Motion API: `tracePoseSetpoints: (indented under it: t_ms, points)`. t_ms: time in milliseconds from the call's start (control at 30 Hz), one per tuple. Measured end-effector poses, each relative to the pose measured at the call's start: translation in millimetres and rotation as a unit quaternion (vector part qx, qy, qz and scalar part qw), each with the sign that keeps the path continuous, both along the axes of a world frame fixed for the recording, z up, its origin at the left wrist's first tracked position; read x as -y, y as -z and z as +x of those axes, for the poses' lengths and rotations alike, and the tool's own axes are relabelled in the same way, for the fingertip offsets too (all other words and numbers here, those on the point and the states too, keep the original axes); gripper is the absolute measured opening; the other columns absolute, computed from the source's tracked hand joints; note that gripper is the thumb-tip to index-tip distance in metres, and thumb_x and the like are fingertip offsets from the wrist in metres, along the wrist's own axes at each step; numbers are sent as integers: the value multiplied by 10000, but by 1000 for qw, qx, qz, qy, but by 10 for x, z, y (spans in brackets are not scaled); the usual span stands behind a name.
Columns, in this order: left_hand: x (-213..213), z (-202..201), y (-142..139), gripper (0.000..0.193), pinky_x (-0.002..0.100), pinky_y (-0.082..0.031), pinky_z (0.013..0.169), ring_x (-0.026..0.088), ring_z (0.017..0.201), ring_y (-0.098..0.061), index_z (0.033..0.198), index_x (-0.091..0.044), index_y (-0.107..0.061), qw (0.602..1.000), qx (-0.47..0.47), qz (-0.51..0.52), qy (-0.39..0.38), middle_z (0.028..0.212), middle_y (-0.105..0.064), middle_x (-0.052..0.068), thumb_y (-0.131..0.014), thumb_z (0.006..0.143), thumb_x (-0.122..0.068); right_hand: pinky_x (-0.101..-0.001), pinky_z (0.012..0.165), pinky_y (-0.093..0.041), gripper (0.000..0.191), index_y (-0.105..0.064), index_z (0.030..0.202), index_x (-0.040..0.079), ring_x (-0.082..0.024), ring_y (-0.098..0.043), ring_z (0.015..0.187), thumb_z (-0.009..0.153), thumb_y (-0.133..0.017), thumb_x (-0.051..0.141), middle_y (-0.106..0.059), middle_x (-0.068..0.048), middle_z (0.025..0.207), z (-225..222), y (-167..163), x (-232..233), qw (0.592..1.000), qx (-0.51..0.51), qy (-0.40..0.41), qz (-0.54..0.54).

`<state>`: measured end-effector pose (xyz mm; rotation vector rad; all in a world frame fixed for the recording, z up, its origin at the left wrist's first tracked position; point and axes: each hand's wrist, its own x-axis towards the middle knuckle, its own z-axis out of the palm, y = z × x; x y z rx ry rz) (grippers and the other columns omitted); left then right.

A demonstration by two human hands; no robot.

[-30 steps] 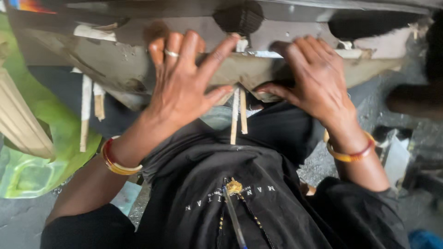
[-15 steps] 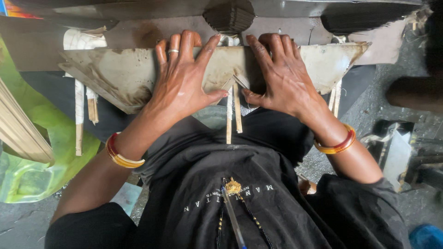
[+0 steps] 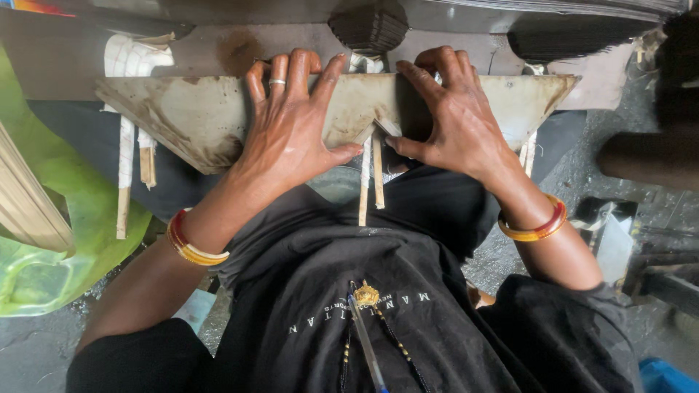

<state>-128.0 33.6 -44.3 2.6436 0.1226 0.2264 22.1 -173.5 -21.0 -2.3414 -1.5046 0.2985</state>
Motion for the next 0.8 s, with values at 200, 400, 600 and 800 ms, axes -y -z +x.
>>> tracePoseSetpoints:
  t_ms: [200,400,600,800]
  points:
    - [51,-10,-12,992,593,-261,1059,382,1237,-442,1431,20,-519,1000,-2,24,-8,1282,-467,204,-863,689,-540,-531,1069,-422,884,-587,1391,-34,-420,-477,1228,643,-865,347,-514,-219,1341,-56,-65,-25,1000,9,-2,10]
    - [97,-49,19,876,592,-280,1121,385,1255,-473,1369,39,-532,998,30,57,-17,1296,-491,199,-819,762,-523,-536,1075,-409,881,-534,1429,-33,-419,-476,1236,727,-838,406,-516,-221,1341,-137,-15,30,999,41,-2,15]
    - [81,-198,228,895,566,-325,1102,345,1213,-477,1429,-19,-470,991,89,97,6,1242,-519,166,-799,770,-528,-518,1029,-415,970,-479,1487,-43,-388,-470,1187,797,-831,540,-495,-222,1307,-248,-63,162,996,77,21,30]
    - [30,-200,445,503,394,-260,926,157,1058,-407,1574,-110,-441,847,378,373,-2,1097,-436,-13,-480,1135,-352,-456,852,-377,504,-664,1145,46,-311,-482,947,936,-842,469,-512,-112,1018,-419,-92,298,946,316,28,68]
